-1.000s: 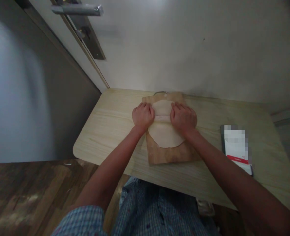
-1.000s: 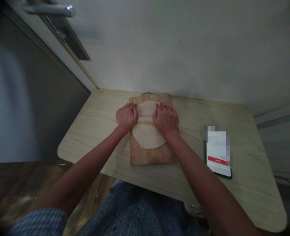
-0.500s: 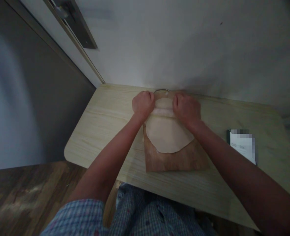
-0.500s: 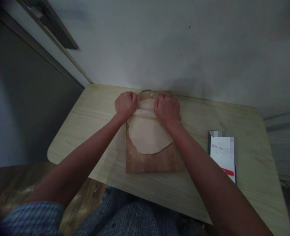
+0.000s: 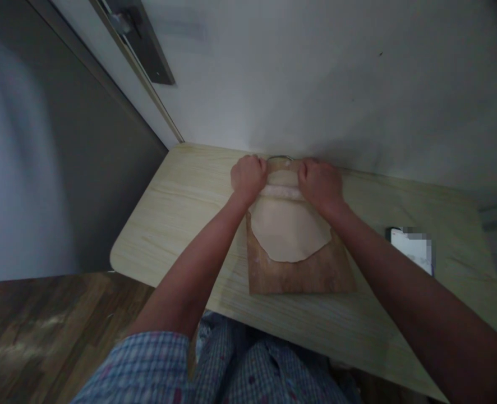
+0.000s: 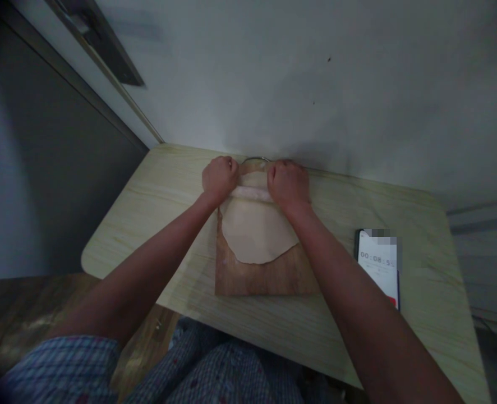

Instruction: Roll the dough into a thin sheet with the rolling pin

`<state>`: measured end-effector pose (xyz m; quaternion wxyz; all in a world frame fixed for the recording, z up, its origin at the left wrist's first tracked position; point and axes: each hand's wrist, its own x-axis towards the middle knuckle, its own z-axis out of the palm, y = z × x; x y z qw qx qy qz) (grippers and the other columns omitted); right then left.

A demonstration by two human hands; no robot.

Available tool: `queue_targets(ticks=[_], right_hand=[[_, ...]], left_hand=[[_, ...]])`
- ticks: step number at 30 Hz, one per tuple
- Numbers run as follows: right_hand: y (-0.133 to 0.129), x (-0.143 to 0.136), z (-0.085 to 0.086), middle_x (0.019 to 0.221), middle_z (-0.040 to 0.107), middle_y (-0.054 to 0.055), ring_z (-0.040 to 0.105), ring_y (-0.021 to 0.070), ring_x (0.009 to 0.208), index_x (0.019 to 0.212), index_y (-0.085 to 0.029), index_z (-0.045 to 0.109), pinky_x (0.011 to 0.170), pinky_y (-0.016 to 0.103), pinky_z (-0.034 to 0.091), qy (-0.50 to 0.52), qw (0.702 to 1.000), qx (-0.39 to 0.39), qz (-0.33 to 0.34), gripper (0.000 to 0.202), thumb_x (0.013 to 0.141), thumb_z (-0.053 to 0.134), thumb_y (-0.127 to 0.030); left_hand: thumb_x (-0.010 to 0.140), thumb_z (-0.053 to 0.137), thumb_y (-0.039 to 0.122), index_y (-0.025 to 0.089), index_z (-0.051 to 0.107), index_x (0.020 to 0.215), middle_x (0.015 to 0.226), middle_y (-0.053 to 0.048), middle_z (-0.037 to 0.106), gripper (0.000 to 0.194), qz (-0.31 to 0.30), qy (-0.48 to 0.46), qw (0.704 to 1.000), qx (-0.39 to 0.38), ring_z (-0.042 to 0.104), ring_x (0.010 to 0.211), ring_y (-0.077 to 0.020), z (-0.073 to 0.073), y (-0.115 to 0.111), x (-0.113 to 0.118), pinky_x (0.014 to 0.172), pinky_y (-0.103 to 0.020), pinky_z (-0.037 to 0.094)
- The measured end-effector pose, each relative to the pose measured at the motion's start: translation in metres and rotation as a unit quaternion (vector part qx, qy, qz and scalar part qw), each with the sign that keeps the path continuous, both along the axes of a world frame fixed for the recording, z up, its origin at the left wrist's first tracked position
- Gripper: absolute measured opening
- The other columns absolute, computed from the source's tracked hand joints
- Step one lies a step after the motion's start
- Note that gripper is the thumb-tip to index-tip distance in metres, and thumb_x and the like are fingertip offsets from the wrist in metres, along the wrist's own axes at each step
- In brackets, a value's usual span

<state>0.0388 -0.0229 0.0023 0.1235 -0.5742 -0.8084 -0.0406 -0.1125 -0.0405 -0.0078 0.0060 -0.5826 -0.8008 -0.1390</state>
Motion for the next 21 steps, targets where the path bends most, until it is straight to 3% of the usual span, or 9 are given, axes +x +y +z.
queue_targets(ticks=[9, 13, 17, 21], right_hand=[[-0.019, 0.001, 0.0, 0.092, 0.063, 0.017, 0.056, 0.0239, 0.083, 0.091, -0.008, 0.062, 0.069, 0.034, 0.037, 0.012, 1.0, -0.002, -0.004, 0.043, 0.086, 0.024, -0.027], [-0.033, 0.003, -0.004, 0.108, 0.058, 0.018, 0.054, 0.0254, 0.092, 0.098, -0.01, 0.06, 0.073, 0.036, 0.037, 0.021, 1.0, -0.002, -0.013, 0.043, 0.086, 0.024, -0.029], [-0.052, 0.005, -0.01, 0.12, 0.053, 0.015, 0.053, 0.0254, 0.096, 0.102, -0.013, 0.059, 0.073, 0.036, 0.037, 0.027, 1.0, 0.008, -0.011, 0.042, 0.086, 0.024, -0.03], [-0.072, 0.008, -0.012, 0.118, 0.054, 0.014, 0.051, 0.0256, 0.101, 0.107, -0.013, 0.058, 0.08, 0.039, 0.035, 0.024, 0.999, 0.03, -0.001, 0.042, 0.087, 0.024, -0.028]], left_hand=[[0.085, 0.023, 0.028, 0.016, 0.062, 0.087, 0.089, -0.011, 0.063, 0.041, -0.005, 0.021, 1.0, 0.016, 0.057, 0.085, -0.0233, 0.002, -0.021, 0.005, 0.067, -0.033, 0.042], [0.085, 0.024, 0.027, 0.015, 0.06, 0.092, 0.094, -0.01, 0.062, 0.038, -0.016, 0.033, 0.998, 0.045, 0.055, 0.089, -0.0226, -0.002, -0.036, 0.007, 0.069, -0.033, 0.041], [0.086, 0.024, 0.026, 0.016, 0.06, 0.089, 0.096, -0.009, 0.062, 0.038, -0.027, 0.055, 0.996, 0.059, 0.054, 0.092, -0.0219, -0.006, -0.055, 0.01, 0.079, -0.036, 0.038], [0.086, 0.026, 0.027, 0.016, 0.06, 0.092, 0.103, -0.01, 0.061, 0.036, -0.045, 0.072, 0.994, 0.069, 0.046, 0.11, -0.0259, -0.008, -0.075, 0.011, 0.09, -0.041, 0.032]])
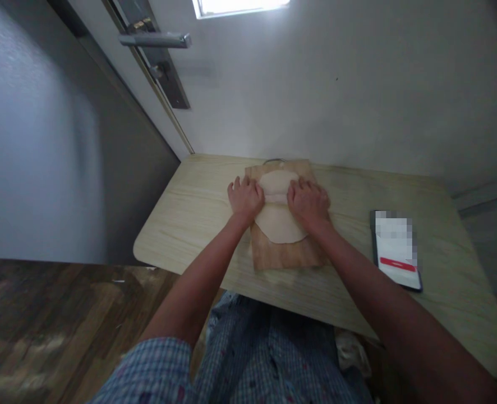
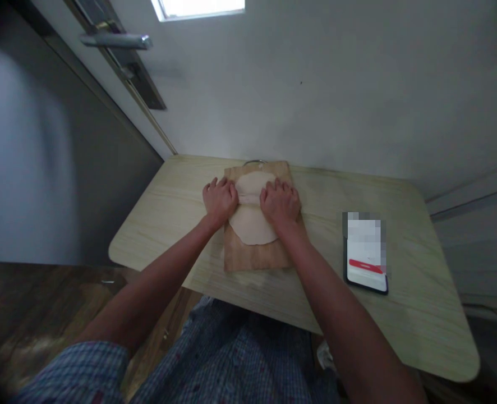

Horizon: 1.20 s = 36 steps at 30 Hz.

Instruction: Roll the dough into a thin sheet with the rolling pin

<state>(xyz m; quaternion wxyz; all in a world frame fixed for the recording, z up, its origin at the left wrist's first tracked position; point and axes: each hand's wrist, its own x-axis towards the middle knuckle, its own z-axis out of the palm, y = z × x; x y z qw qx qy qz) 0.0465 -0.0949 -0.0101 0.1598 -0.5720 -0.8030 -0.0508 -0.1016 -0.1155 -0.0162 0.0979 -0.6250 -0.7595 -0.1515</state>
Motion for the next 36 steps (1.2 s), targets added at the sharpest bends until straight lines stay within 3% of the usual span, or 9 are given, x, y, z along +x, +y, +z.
queue_targets(ticks=[10, 16, 20, 26, 31, 36], right_hand=[[-0.04, 0.008, -0.003, 0.124, 0.051, 0.01, 0.04, 0.0239, 0.118, 0.117, -0.013, 0.052, 0.097, 0.043, 0.023, 0.013, 0.999, 0.018, 0.033, 0.041, 0.088, 0.027, -0.028], [-0.059, 0.016, -0.001, 0.128, 0.047, 0.011, 0.039, 0.0216, 0.12, 0.122, -0.014, 0.048, 0.094, 0.039, 0.03, 0.001, 0.998, -0.002, 0.066, 0.041, 0.087, 0.029, -0.027], [-0.062, 0.02, -0.002, 0.13, 0.045, 0.01, 0.039, 0.0209, 0.12, 0.122, -0.014, 0.047, 0.092, 0.036, 0.033, -0.005, 0.997, -0.001, 0.072, 0.042, 0.087, 0.029, -0.027], [-0.042, 0.016, -0.005, 0.126, 0.049, 0.009, 0.042, 0.0228, 0.117, 0.121, -0.015, 0.049, 0.089, 0.039, 0.035, 0.004, 0.998, -0.002, 0.06, 0.042, 0.087, 0.027, -0.029], [-0.011, 0.009, -0.004, 0.121, 0.054, 0.01, 0.048, 0.0233, 0.109, 0.119, -0.014, 0.05, 0.089, 0.038, 0.033, -0.008, 0.999, 0.013, 0.041, 0.042, 0.086, 0.028, -0.027], [0.016, 0.004, 0.002, 0.116, 0.056, 0.011, 0.054, 0.0232, 0.096, 0.118, -0.013, 0.05, 0.076, 0.034, 0.038, -0.01, 1.0, 0.01, 0.016, 0.041, 0.084, 0.03, -0.024]], left_hand=[[0.087, 0.026, 0.03, 0.015, 0.043, 0.123, 0.132, -0.012, 0.042, 0.043, -0.019, 0.019, 1.0, -0.012, 0.03, 0.126, -0.0263, -0.002, -0.037, 0.0, 0.101, -0.049, 0.019], [0.087, 0.026, 0.029, 0.006, 0.049, 0.115, 0.125, -0.018, 0.048, 0.043, -0.082, 0.055, 0.995, -0.028, 0.041, 0.119, -0.0241, 0.0, -0.05, -0.007, 0.099, -0.04, 0.028], [0.086, 0.026, 0.028, 0.006, 0.051, 0.111, 0.121, -0.018, 0.051, 0.042, -0.077, 0.064, 0.995, -0.026, 0.045, 0.115, -0.0243, 0.001, -0.05, -0.005, 0.097, -0.039, 0.031], [0.086, 0.026, 0.027, 0.014, 0.049, 0.117, 0.125, -0.01, 0.049, 0.04, -0.049, 0.045, 0.998, -0.001, 0.033, 0.124, -0.0271, -0.002, -0.035, 0.001, 0.1, -0.042, 0.025], [0.086, 0.026, 0.027, 0.016, 0.052, 0.112, 0.115, -0.008, 0.057, 0.038, -0.055, 0.012, 0.998, 0.0, 0.045, 0.113, -0.0241, 0.001, -0.005, 0.0, 0.097, -0.042, 0.027], [0.085, 0.028, 0.026, 0.017, 0.052, 0.111, 0.111, -0.008, 0.059, 0.037, -0.057, -0.017, 0.998, -0.009, 0.053, 0.1, -0.0208, 0.005, 0.021, -0.001, 0.084, -0.035, 0.038]])
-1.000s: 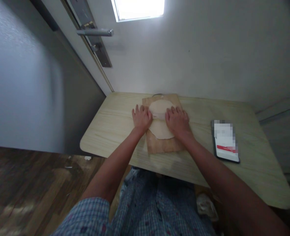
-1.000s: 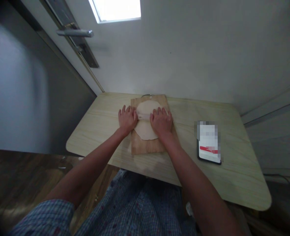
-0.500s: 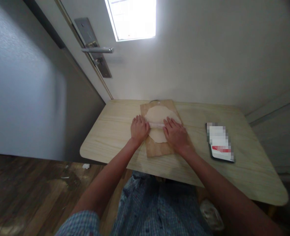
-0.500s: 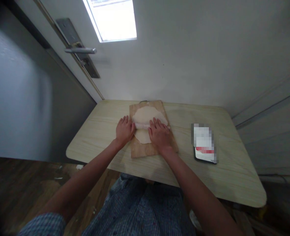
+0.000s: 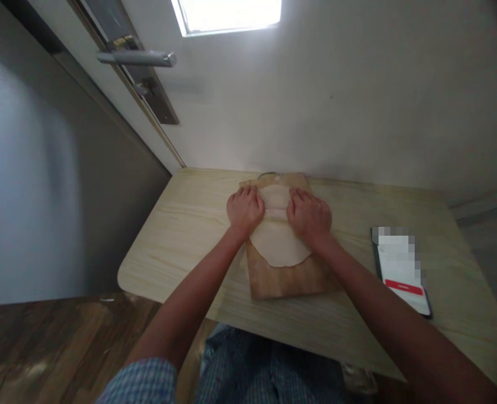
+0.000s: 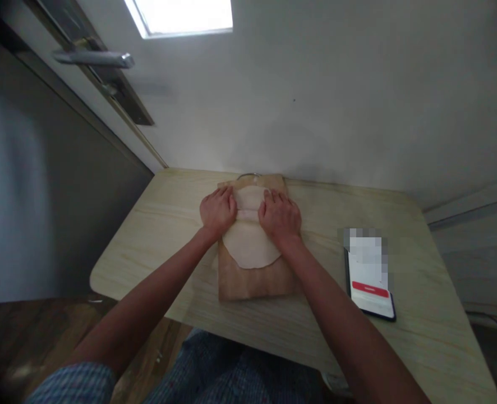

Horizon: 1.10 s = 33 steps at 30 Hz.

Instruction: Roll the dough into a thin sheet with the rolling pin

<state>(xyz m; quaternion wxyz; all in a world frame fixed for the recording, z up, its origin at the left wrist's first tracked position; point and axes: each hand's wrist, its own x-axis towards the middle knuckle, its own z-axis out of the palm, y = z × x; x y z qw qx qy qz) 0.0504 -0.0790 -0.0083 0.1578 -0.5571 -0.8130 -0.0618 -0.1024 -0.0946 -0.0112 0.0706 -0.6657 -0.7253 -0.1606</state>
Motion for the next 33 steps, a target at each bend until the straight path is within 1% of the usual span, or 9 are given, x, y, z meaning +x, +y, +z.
queue_targets(ticks=[3, 6, 8, 11, 17, 24, 27, 29, 33], right_hand=[[0.015, -0.003, 0.004, 0.101, 0.063, 0.011, 0.058, 0.0232, 0.082, 0.111, -0.014, 0.054, 0.066, 0.032, 0.038, -0.01, 1.0, -0.013, -0.019, 0.039, 0.083, 0.029, -0.024], [0.03, -0.006, 0.007, 0.084, 0.064, 0.012, 0.058, 0.0221, 0.071, 0.095, -0.014, 0.06, 0.06, 0.031, 0.036, -0.026, 0.999, -0.018, -0.041, 0.036, 0.083, 0.028, -0.024], [0.039, -0.007, 0.009, 0.082, 0.064, 0.013, 0.058, 0.0213, 0.069, 0.09, -0.012, 0.061, 0.058, 0.03, 0.035, -0.032, 0.998, -0.016, -0.041, 0.036, 0.083, 0.027, -0.024], [0.051, -0.009, 0.012, 0.082, 0.063, 0.013, 0.057, 0.0203, 0.068, 0.089, -0.012, 0.06, 0.057, 0.029, 0.034, -0.032, 0.999, -0.019, -0.033, 0.035, 0.083, 0.028, -0.024], [0.065, -0.011, 0.015, 0.081, 0.063, 0.014, 0.057, 0.0198, 0.069, 0.09, -0.012, 0.06, 0.058, 0.028, 0.035, -0.018, 0.998, -0.041, -0.046, 0.035, 0.083, 0.028, -0.025], [0.062, -0.01, 0.014, 0.09, 0.064, 0.015, 0.058, 0.0218, 0.078, 0.093, -0.011, 0.06, 0.067, 0.032, 0.038, -0.012, 0.994, -0.093, -0.06, 0.04, 0.085, 0.025, -0.028], [0.052, -0.009, 0.013, 0.099, 0.061, 0.015, 0.055, 0.0232, 0.089, 0.095, -0.011, 0.061, 0.075, 0.035, 0.037, -0.015, 0.996, -0.078, -0.051, 0.04, 0.085, 0.026, -0.028], [0.043, -0.009, 0.013, 0.102, 0.06, 0.015, 0.054, 0.0231, 0.093, 0.096, -0.011, 0.061, 0.078, 0.035, 0.035, -0.014, 0.996, -0.071, -0.049, 0.04, 0.085, 0.026, -0.028], [0.022, -0.008, 0.01, 0.102, 0.061, 0.013, 0.055, 0.0226, 0.089, 0.099, -0.013, 0.06, 0.072, 0.033, 0.036, -0.006, 0.996, -0.07, -0.06, 0.04, 0.085, 0.025, -0.026]], left_hand=[[0.085, 0.027, 0.028, 0.018, 0.057, 0.102, 0.104, -0.008, 0.062, 0.035, 0.016, -0.008, 1.0, -0.008, 0.056, 0.093, -0.0216, 0.004, 0.015, 0.0, 0.076, -0.033, 0.041], [0.086, 0.023, 0.029, 0.018, 0.06, 0.089, 0.091, -0.008, 0.064, 0.039, 0.033, -0.02, 0.999, -0.034, 0.058, 0.083, -0.0217, 0.008, 0.032, 0.0, 0.069, -0.032, 0.04], [0.087, 0.02, 0.03, 0.017, 0.061, 0.086, 0.088, -0.008, 0.065, 0.043, 0.046, -0.028, 0.997, -0.054, 0.059, 0.078, -0.0213, 0.01, 0.042, 0.0, 0.065, -0.031, 0.04], [0.088, 0.018, 0.032, 0.017, 0.062, 0.086, 0.088, -0.009, 0.065, 0.046, 0.062, -0.034, 0.995, -0.067, 0.059, 0.076, -0.0204, 0.011, 0.052, 0.0, 0.063, -0.03, 0.039], [0.088, 0.017, 0.032, 0.016, 0.062, 0.088, 0.088, -0.009, 0.065, 0.049, 0.075, -0.022, 0.995, -0.069, 0.058, 0.078, -0.0189, 0.011, 0.062, -0.001, 0.063, -0.028, 0.038], [0.086, 0.021, 0.032, 0.016, 0.063, 0.086, 0.087, -0.011, 0.065, 0.046, 0.092, -0.032, 0.992, -0.074, 0.059, 0.077, -0.0215, 0.01, 0.057, 0.0, 0.063, -0.03, 0.04], [0.085, 0.022, 0.034, 0.015, 0.063, 0.084, 0.087, -0.012, 0.065, 0.045, 0.092, -0.026, 0.993, -0.075, 0.059, 0.08, -0.0238, 0.009, 0.048, 0.001, 0.064, -0.033, 0.041], [0.085, 0.023, 0.032, 0.015, 0.062, 0.086, 0.09, -0.012, 0.064, 0.043, 0.08, -0.019, 0.995, -0.058, 0.057, 0.086, -0.0245, 0.008, 0.04, 0.003, 0.067, -0.034, 0.041], [0.084, 0.027, 0.028, 0.015, 0.06, 0.09, 0.096, -0.01, 0.062, 0.036, 0.061, -0.003, 0.998, -0.017, 0.055, 0.091, -0.0232, 0.004, 0.02, 0.006, 0.075, -0.036, 0.04]])
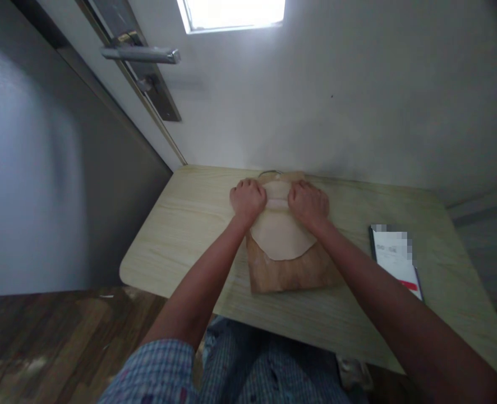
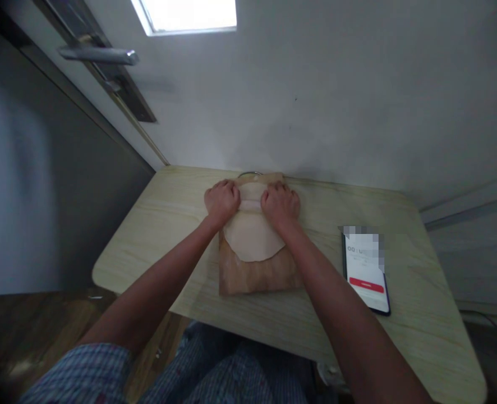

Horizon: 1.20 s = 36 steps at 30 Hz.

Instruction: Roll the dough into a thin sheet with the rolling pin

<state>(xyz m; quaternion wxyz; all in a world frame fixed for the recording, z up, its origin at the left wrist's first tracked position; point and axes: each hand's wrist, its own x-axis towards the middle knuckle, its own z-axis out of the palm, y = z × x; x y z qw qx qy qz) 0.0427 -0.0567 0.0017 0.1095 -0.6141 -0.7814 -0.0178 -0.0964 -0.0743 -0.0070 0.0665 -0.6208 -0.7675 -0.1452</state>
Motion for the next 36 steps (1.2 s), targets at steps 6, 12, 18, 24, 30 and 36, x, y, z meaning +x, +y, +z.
queue_targets(ticks=[6, 12, 18, 24, 30, 36], right_hand=[[-0.029, 0.004, -0.01, 0.116, 0.055, 0.013, 0.05, 0.0235, 0.101, 0.114, -0.014, 0.054, 0.08, 0.036, 0.033, 0.01, 0.999, 0.044, 0.02, 0.042, 0.086, 0.025, -0.026], [-0.046, 0.009, -0.016, 0.12, 0.053, 0.011, 0.04, 0.0248, 0.116, 0.117, -0.014, 0.051, 0.092, 0.041, 0.025, 0.026, 0.996, 0.068, 0.044, 0.042, 0.087, 0.026, -0.027], [-0.037, 0.008, -0.017, 0.123, 0.051, 0.012, 0.041, 0.0246, 0.113, 0.126, -0.014, 0.042, 0.09, 0.041, 0.027, 0.037, 0.996, 0.07, 0.049, 0.045, 0.086, 0.026, -0.026], [-0.009, 0.004, -0.01, 0.113, 0.057, 0.014, 0.051, 0.0239, 0.097, 0.123, -0.014, 0.044, 0.076, 0.035, 0.035, 0.032, 0.998, 0.036, 0.041, 0.043, 0.085, 0.025, -0.025], [0.028, -0.003, -0.002, 0.101, 0.06, 0.016, 0.055, 0.0243, 0.085, 0.116, -0.012, 0.049, 0.07, 0.035, 0.036, 0.024, 1.0, -0.004, 0.017, 0.041, 0.085, 0.025, -0.026], [0.044, -0.008, 0.003, 0.093, 0.062, 0.016, 0.057, 0.0225, 0.079, 0.099, -0.011, 0.057, 0.066, 0.033, 0.037, 0.02, 0.999, -0.031, 0.0, 0.037, 0.084, 0.027, -0.025]], left_hand=[[0.084, 0.028, 0.027, 0.015, 0.057, 0.102, 0.114, -0.012, 0.056, 0.036, -0.021, 0.026, 0.999, 0.011, 0.043, 0.113, -0.0257, -0.004, -0.032, 0.002, 0.094, -0.043, 0.028], [0.084, 0.028, 0.028, 0.014, 0.047, 0.119, 0.13, -0.013, 0.044, 0.042, -0.043, 0.03, 0.999, 0.013, 0.033, 0.123, -0.0257, -0.009, -0.047, -0.001, 0.097, -0.042, 0.025], [0.084, 0.029, 0.027, 0.015, 0.051, 0.115, 0.129, -0.011, 0.046, 0.04, -0.045, 0.027, 0.998, 0.019, 0.033, 0.123, -0.0256, -0.011, -0.038, -0.002, 0.098, -0.044, 0.023], [0.084, 0.027, 0.025, 0.017, 0.05, 0.116, 0.124, -0.007, 0.051, 0.04, -0.055, 0.008, 0.998, 0.007, 0.043, 0.115, -0.021, -0.007, -0.014, -0.001, 0.096, -0.038, 0.028], [0.086, 0.024, 0.029, 0.018, 0.035, 0.129, 0.111, -0.009, 0.059, 0.046, -0.004, -0.025, 0.998, -0.057, 0.054, 0.1, -0.0216, 0.003, 0.022, -0.003, 0.082, -0.032, 0.038], [0.086, 0.026, 0.035, 0.02, 0.049, 0.115, 0.101, -0.008, 0.062, 0.04, 0.015, -0.028, 0.996, -0.078, 0.057, 0.09, -0.023, 0.006, 0.041, -0.004, 0.073, -0.032, 0.041]])
